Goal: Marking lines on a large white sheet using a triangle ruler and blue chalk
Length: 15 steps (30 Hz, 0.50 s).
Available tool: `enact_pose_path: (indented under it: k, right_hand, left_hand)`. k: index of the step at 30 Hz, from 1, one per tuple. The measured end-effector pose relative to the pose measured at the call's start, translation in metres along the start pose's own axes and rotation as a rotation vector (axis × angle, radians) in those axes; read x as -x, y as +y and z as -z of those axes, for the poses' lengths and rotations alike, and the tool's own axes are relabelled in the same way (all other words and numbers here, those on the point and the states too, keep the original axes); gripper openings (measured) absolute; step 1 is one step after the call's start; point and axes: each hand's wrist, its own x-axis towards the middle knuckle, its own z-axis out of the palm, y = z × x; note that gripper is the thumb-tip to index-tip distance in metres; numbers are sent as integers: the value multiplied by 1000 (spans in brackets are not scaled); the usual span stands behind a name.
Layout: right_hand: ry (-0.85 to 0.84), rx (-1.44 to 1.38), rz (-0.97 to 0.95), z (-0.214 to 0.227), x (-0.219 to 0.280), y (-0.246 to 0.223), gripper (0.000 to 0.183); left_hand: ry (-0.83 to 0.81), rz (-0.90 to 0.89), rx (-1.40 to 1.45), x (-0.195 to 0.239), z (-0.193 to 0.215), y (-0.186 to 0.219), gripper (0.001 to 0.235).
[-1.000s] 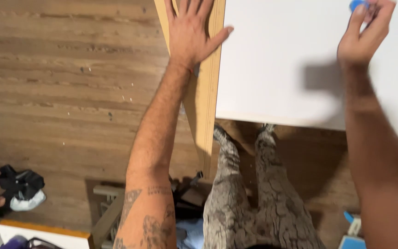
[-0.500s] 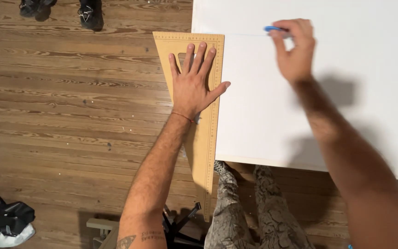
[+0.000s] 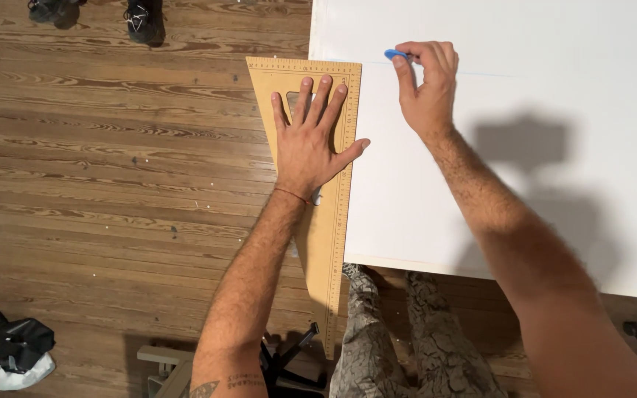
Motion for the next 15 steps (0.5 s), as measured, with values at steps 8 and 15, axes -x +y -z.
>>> enact_pose_path:
  k: [8, 15]
  right_hand:
    - [-25, 7, 8, 0, -2, 1, 13]
    - [-51, 22, 23, -2, 0, 5, 15]
  left_hand:
    - [9, 0, 18, -1, 1, 0, 92]
    - [7, 2, 31, 4, 2, -1, 90]
